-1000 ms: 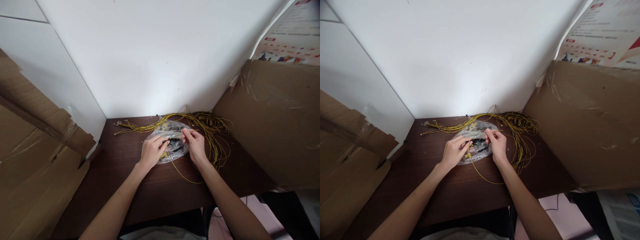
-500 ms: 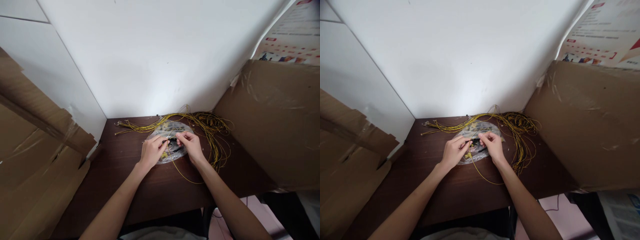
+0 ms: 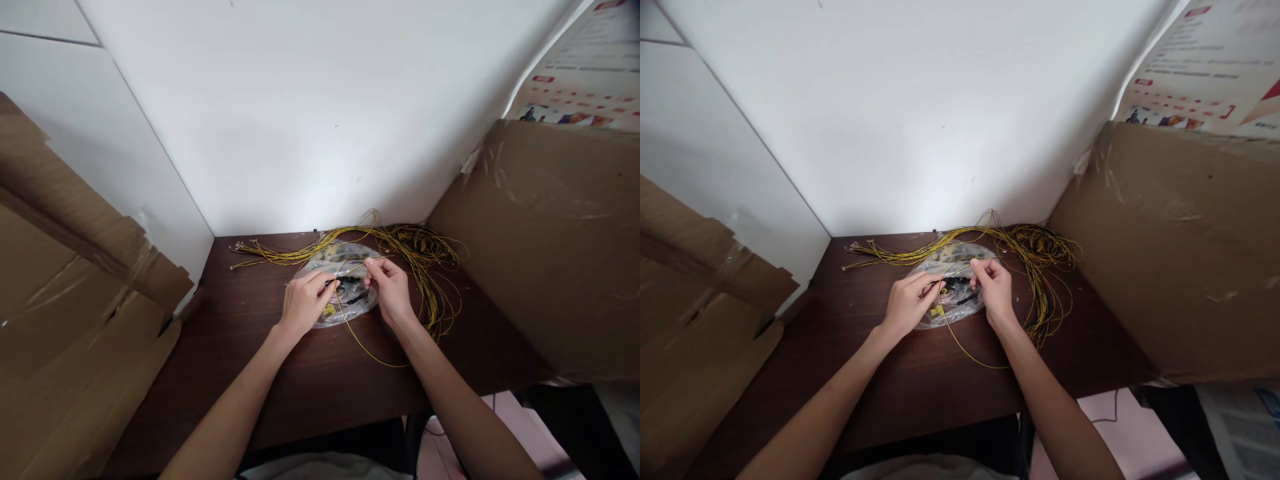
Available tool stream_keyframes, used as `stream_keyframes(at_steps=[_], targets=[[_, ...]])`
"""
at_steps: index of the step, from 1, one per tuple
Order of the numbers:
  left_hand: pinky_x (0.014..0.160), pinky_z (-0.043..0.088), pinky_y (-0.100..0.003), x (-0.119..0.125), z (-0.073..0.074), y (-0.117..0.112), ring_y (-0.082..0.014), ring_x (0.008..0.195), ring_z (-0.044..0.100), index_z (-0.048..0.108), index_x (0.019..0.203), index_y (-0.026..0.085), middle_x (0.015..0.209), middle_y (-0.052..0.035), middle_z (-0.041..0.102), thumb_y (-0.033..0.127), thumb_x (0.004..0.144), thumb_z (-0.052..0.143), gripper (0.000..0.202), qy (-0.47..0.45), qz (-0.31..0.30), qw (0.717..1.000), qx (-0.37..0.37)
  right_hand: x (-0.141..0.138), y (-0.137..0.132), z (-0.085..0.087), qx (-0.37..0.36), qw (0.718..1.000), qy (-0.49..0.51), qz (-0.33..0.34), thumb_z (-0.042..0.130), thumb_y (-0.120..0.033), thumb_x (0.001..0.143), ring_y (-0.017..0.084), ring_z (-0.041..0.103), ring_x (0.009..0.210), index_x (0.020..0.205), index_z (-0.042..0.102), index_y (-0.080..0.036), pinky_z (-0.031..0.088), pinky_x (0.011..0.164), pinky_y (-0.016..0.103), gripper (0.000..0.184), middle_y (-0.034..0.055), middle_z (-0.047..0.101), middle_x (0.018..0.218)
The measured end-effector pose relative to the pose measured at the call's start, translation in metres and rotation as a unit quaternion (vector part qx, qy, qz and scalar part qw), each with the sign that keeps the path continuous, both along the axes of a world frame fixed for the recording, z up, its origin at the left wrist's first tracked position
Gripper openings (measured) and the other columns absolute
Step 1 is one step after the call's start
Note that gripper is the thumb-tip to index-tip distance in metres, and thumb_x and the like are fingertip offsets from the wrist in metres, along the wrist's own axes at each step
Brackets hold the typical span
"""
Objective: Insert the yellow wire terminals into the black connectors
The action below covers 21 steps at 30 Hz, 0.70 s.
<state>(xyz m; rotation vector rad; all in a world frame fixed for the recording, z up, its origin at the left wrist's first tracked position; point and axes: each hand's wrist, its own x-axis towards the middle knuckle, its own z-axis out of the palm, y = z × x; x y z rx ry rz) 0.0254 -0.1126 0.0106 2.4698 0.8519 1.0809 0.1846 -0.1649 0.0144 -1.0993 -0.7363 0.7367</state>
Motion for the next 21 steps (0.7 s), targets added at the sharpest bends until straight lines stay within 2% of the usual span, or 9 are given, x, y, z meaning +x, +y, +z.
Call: stream_keyframes(at_steps=[4,8,11,14,21], targets=[[0.055,0.036,-0.022,-0.0009,-0.0009,0.0007,-0.0091,0.055,0.047,0.066,0.088,0.018,0.068,-0.0009,0.061,0.029,0.085,0.049,0.021,-0.002,0.000,1.000,-0.001,0.0017,0.0001,0.0016,-0.002,0.999,0.034,-0.001,0.069,-0.037,0.068,0.007,0.042,0.046,0.057,0.051,-0.016,0.035,0.046,0.020,0.030,-0.0049,0.046,0.050],[0.055,0.036,-0.022,-0.0017,-0.0020,0.0018,-0.0090,0.054,0.046,0.066,0.088,0.017,0.066,-0.0010,0.060,0.029,0.085,0.049,0.021,-0.003,0.004,1.000,0.007,-0.0001,-0.0003,0.0006,-0.042,0.996,0.024,0.069,0.069,-0.040,0.066,0.009,0.050,0.053,0.070,0.063,-0.015,0.039,0.047,0.021,0.026,-0.0007,0.057,0.062],[0.055,0.035,-0.022,-0.0016,-0.0022,0.0020,-0.0092,0.055,0.047,0.066,0.089,0.017,0.067,-0.0012,0.060,0.028,0.085,0.049,0.020,0.002,-0.003,1.000,0.012,-0.0028,-0.0004,-0.0011,-0.055,0.993,-0.030,0.099,0.070,-0.040,0.066,0.011,0.054,0.057,0.071,0.065,-0.015,0.042,0.049,0.022,0.026,0.0022,0.062,0.067],[0.055,0.035,-0.021,-0.0011,-0.0018,0.0018,-0.0093,0.056,0.047,0.066,0.089,0.018,0.068,-0.0013,0.060,0.028,0.085,0.049,0.020,0.005,-0.011,1.000,0.011,-0.0046,-0.0004,-0.0018,-0.058,0.992,-0.065,0.091,0.069,-0.040,0.066,0.011,0.055,0.055,0.067,0.064,-0.014,0.043,0.051,0.023,0.026,0.0032,0.062,0.064],[0.055,0.035,-0.022,-0.0007,-0.0015,0.0017,-0.0089,0.055,0.045,0.066,0.090,0.018,0.068,-0.0010,0.060,0.030,0.085,0.049,0.021,0.000,-0.004,1.000,0.003,-0.0042,-0.0013,0.0004,-0.038,0.997,-0.046,0.041,0.070,-0.038,0.065,0.011,0.052,0.053,0.066,0.063,-0.015,0.041,0.050,0.023,0.025,0.0011,0.060,0.061]])
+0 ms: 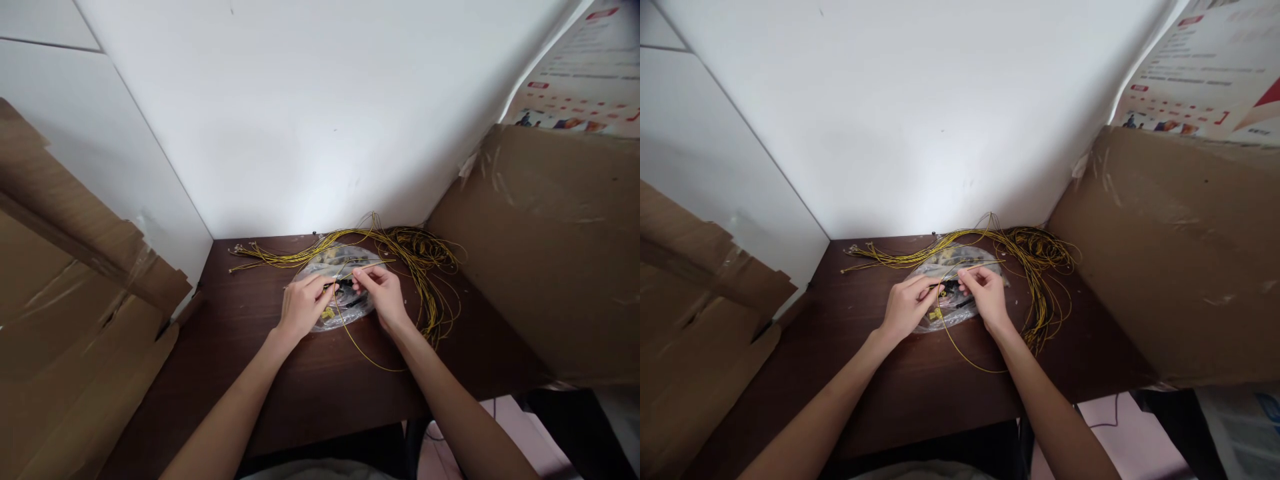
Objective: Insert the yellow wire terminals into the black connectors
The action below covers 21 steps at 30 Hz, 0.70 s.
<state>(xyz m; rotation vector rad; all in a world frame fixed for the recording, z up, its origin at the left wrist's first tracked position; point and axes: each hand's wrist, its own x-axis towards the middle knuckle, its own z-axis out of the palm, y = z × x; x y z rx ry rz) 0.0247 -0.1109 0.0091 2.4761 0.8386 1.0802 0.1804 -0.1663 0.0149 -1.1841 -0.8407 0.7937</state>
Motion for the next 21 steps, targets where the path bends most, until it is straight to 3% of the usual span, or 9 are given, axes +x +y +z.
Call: stream_keyframes(at_steps=[7,21], targets=[[0.055,0.036,-0.022,0.0007,0.0004,0.0001,-0.0094,0.056,0.047,0.065,0.090,0.018,0.071,-0.0020,0.062,0.029,0.085,0.049,0.021,-0.005,-0.008,1.000,0.003,0.0005,0.0001,0.0028,0.031,0.998,0.019,-0.057,0.070,-0.035,0.066,0.009,0.047,0.049,0.064,0.060,-0.015,0.037,0.049,0.023,0.022,-0.0011,0.057,0.057],[0.057,0.041,-0.023,0.0014,-0.0021,0.0034,-0.0110,0.061,0.051,0.065,0.085,0.017,0.072,-0.0022,0.062,0.026,0.084,0.050,0.017,-0.039,-0.034,0.998,-0.032,0.0083,0.0011,0.0039,0.062,0.990,0.078,-0.097,0.070,-0.037,0.065,0.008,0.043,0.049,0.065,0.057,-0.015,0.034,0.046,0.021,0.025,-0.0033,0.049,0.056]])
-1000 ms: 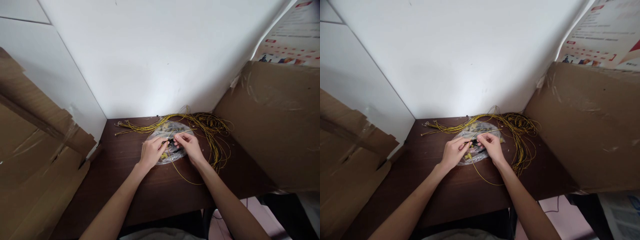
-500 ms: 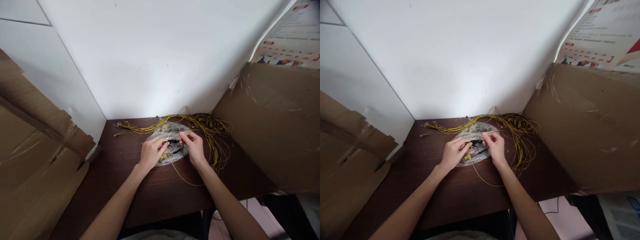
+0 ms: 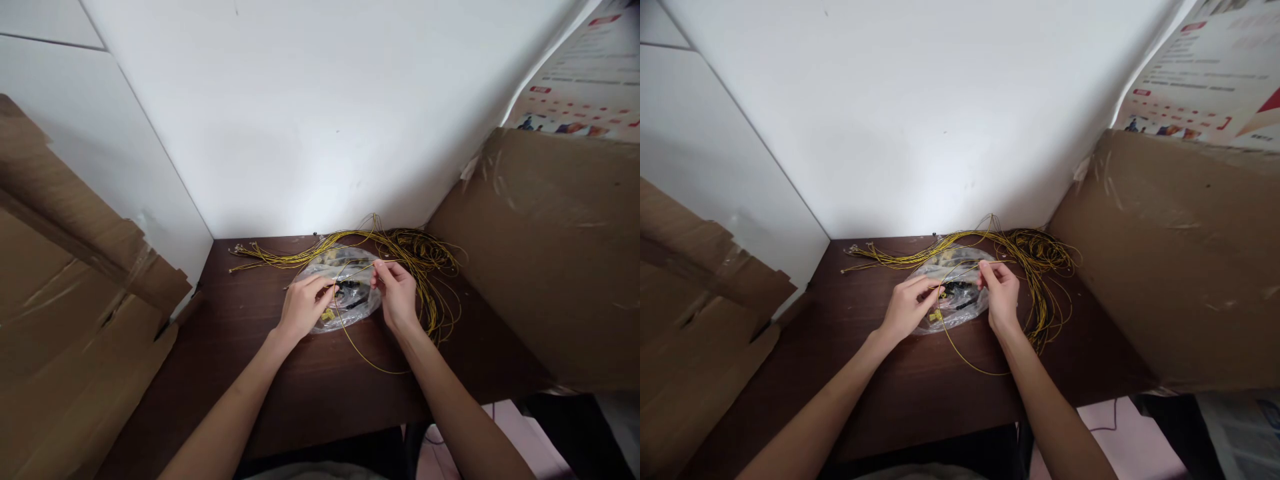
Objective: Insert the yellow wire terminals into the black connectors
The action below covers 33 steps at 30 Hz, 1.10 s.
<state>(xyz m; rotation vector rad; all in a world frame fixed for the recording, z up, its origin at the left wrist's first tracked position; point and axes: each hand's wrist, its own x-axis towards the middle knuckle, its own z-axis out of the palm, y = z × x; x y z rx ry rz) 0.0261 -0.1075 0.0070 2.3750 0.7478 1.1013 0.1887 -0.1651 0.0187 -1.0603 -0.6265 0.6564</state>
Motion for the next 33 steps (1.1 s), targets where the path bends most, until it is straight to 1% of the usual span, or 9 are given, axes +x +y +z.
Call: stream_keyframes(at_steps=[7,9,11,14,17,24,28,33], targets=[[0.054,0.040,-0.022,0.0009,-0.0012,0.0004,-0.0109,0.060,0.051,0.065,0.084,0.017,0.070,-0.0024,0.061,0.027,0.084,0.051,0.018,-0.022,-0.005,0.999,-0.032,0.0006,-0.0004,0.0033,-0.006,1.000,-0.001,-0.019,0.069,-0.039,0.065,0.008,0.042,0.049,0.065,0.054,-0.017,0.034,0.046,0.022,0.027,-0.0037,0.047,0.057],[0.054,0.040,-0.022,0.0011,-0.0024,0.0010,-0.0110,0.060,0.051,0.065,0.083,0.017,0.069,-0.0022,0.060,0.027,0.084,0.051,0.017,-0.028,-0.004,0.999,-0.038,0.0004,-0.0006,0.0031,-0.010,1.000,0.005,-0.003,0.069,-0.039,0.066,0.008,0.043,0.049,0.066,0.056,-0.016,0.035,0.046,0.021,0.026,-0.0033,0.049,0.058],[0.053,0.039,-0.022,0.0011,-0.0036,0.0016,-0.0109,0.060,0.050,0.065,0.083,0.017,0.068,-0.0020,0.059,0.026,0.083,0.052,0.016,-0.035,0.002,0.999,-0.041,-0.0002,-0.0010,0.0022,-0.022,0.999,0.003,0.030,0.069,-0.038,0.067,0.008,0.046,0.051,0.069,0.058,-0.016,0.036,0.046,0.021,0.025,-0.0020,0.052,0.061],[0.054,0.038,-0.022,0.0007,-0.0041,0.0023,-0.0106,0.060,0.050,0.065,0.082,0.017,0.068,-0.0017,0.057,0.025,0.083,0.052,0.015,-0.037,0.010,0.998,-0.040,-0.0017,-0.0017,0.0000,-0.045,0.995,-0.023,0.081,0.069,-0.037,0.067,0.010,0.052,0.056,0.073,0.062,-0.015,0.040,0.048,0.021,0.023,0.0004,0.058,0.066],[0.054,0.037,-0.021,0.0002,-0.0034,0.0022,-0.0103,0.060,0.049,0.065,0.083,0.017,0.067,-0.0010,0.056,0.025,0.083,0.052,0.014,-0.028,0.014,0.999,-0.033,-0.0026,-0.0016,-0.0027,-0.065,0.990,-0.056,0.114,0.071,-0.037,0.065,0.012,0.055,0.059,0.073,0.064,-0.015,0.042,0.050,0.022,0.024,0.0017,0.060,0.068],[0.056,0.037,-0.021,0.0005,-0.0035,0.0022,-0.0093,0.059,0.045,0.064,0.085,0.018,0.069,-0.0002,0.053,0.022,0.081,0.054,0.012,-0.055,0.025,0.998,-0.031,-0.0026,-0.0002,-0.0063,-0.091,0.979,-0.102,0.153,0.071,-0.038,0.064,0.013,0.057,0.058,0.070,0.063,-0.015,0.045,0.051,0.023,0.025,0.0021,0.060,0.065],[0.056,0.037,-0.021,0.0000,-0.0024,0.0032,-0.0091,0.058,0.044,0.065,0.087,0.019,0.069,0.0001,0.050,0.019,0.079,0.055,0.013,-0.071,0.033,0.996,-0.044,-0.0033,-0.0004,-0.0056,-0.094,0.977,-0.099,0.162,0.072,-0.037,0.063,0.013,0.057,0.058,0.068,0.063,-0.016,0.045,0.051,0.022,0.023,0.0019,0.061,0.064],[0.055,0.038,-0.021,0.0004,-0.0017,0.0041,-0.0086,0.057,0.045,0.065,0.085,0.018,0.071,-0.0001,0.051,0.020,0.078,0.056,0.011,-0.102,0.033,0.992,-0.062,-0.0049,-0.0010,-0.0039,-0.083,0.977,-0.080,0.176,0.075,-0.034,0.059,0.012,0.056,0.056,0.069,0.063,-0.016,0.046,0.052,0.023,0.024,0.0008,0.062,0.061]])
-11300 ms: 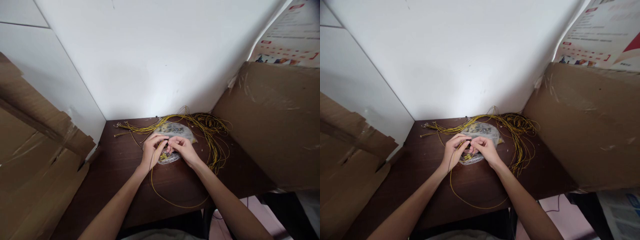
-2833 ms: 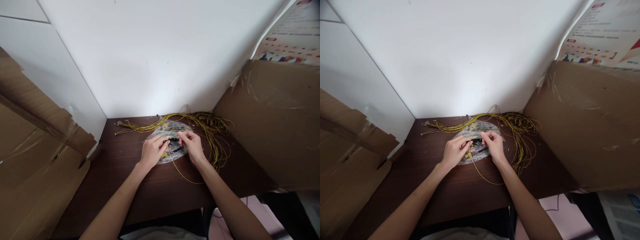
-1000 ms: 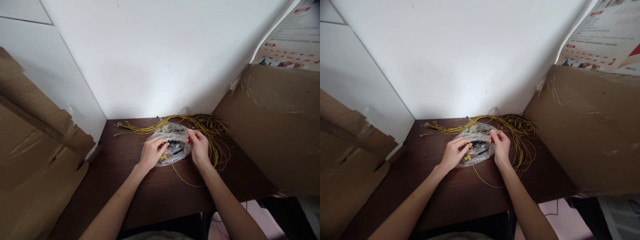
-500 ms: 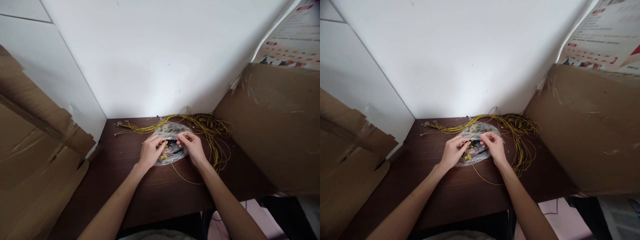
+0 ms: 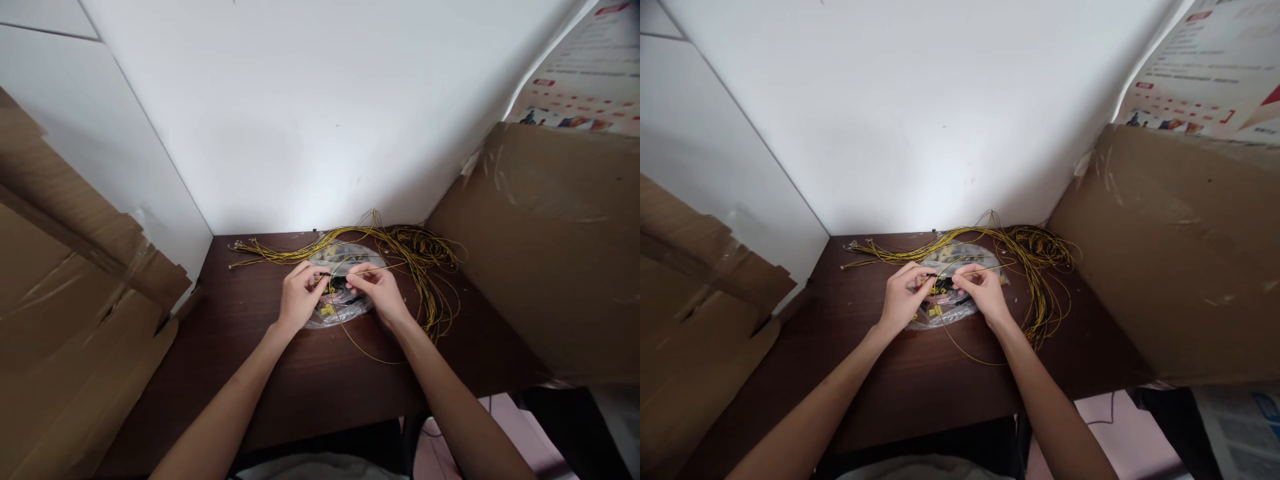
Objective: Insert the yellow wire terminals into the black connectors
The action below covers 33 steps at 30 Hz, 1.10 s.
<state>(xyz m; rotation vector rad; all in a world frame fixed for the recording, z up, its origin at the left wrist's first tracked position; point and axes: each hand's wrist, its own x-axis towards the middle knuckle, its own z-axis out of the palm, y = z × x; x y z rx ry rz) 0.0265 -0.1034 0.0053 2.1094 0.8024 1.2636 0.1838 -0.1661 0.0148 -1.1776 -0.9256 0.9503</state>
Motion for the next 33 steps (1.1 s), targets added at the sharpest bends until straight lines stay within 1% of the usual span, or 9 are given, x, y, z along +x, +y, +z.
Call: stream_keyframes(at_steps=[5,10,16,20,24,28,30,33], targets=[[0.055,0.037,-0.021,0.001,-0.003,0.000,-0.0089,0.058,0.045,0.066,0.084,0.018,0.071,-0.0003,0.052,0.020,0.078,0.057,0.011,0.008,0.003,1.000,-0.005,-0.001,0.000,0.001,0.000,0.998,0.062,0.013,0.077,-0.028,0.057,0.011,0.059,0.058,0.072,0.064,-0.016,0.049,0.057,0.023,0.023,0.0005,0.064,0.065],[0.052,0.036,-0.021,0.001,-0.007,0.001,-0.0083,0.056,0.042,0.066,0.085,0.019,0.075,-0.0010,0.054,0.020,0.078,0.057,0.012,0.013,0.006,1.000,-0.006,-0.001,0.000,0.002,0.024,0.996,0.084,-0.006,0.075,-0.027,0.059,0.013,0.062,0.068,0.072,0.065,-0.017,0.051,0.060,0.022,0.019,0.0012,0.064,0.071],[0.052,0.035,-0.021,0.000,-0.006,0.002,-0.0075,0.054,0.038,0.066,0.083,0.019,0.076,-0.0006,0.053,0.017,0.077,0.057,0.011,0.010,0.019,1.000,0.010,-0.002,0.000,0.004,0.019,0.995,0.095,0.000,0.075,-0.027,0.058,0.013,0.061,0.067,0.068,0.061,-0.017,0.051,0.058,0.023,0.020,0.0008,0.063,0.071],[0.052,0.034,-0.021,0.000,-0.005,0.000,-0.0070,0.053,0.037,0.065,0.082,0.019,0.079,-0.0006,0.054,0.016,0.077,0.057,0.009,0.002,0.023,1.000,0.020,0.000,0.000,0.001,0.002,0.995,0.099,-0.006,0.076,-0.026,0.057,0.011,0.060,0.063,0.066,0.058,-0.017,0.050,0.057,0.022,0.023,0.0000,0.063,0.070],[0.051,0.034,-0.020,0.001,-0.006,-0.001,-0.0073,0.055,0.040,0.063,0.079,0.018,0.079,-0.0008,0.053,0.017,0.077,0.057,0.007,-0.004,0.036,0.999,0.027,-0.001,0.002,-0.005,-0.010,0.995,0.091,-0.032,0.077,-0.024,0.056,0.009,0.058,0.054,0.071,0.059,-0.016,0.049,0.055,0.021,0.025,-0.0009,0.062,0.062],[0.052,0.036,-0.020,0.001,-0.007,-0.001,-0.0089,0.061,0.046,0.060,0.076,0.017,0.078,-0.0007,0.052,0.017,0.077,0.057,0.004,-0.002,0.047,0.998,0.029,-0.004,0.002,-0.007,-0.018,0.995,0.095,-0.036,0.078,-0.023,0.054,0.010,0.059,0.053,0.074,0.061,-0.015,0.050,0.055,0.020,0.027,-0.0006,0.063,0.059],[0.054,0.037,-0.020,0.001,-0.006,-0.002,-0.0095,0.064,0.048,0.058,0.074,0.017,0.078,-0.0007,0.051,0.016,0.077,0.056,0.004,0.005,0.045,0.999,0.030,-0.005,0.002,-0.005,-0.023,0.992,0.117,-0.037,0.079,-0.022,0.053,0.010,0.060,0.053,0.074,0.063,-0.015,0.050,0.056,0.020,0.028,0.0001,0.065,0.060],[0.056,0.038,-0.020,0.002,-0.005,-0.003,-0.0096,0.065,0.048,0.057,0.073,0.017,0.076,-0.0004,0.050,0.016,0.078,0.055,0.005,0.015,0.037,0.999,0.034,-0.004,0.002,-0.003,-0.038,0.981,0.189,-0.031,0.080,-0.018,0.050,0.010,0.061,0.056,0.072,0.064,-0.016,0.052,0.057,0.020,0.028,0.0014,0.068,0.065]])
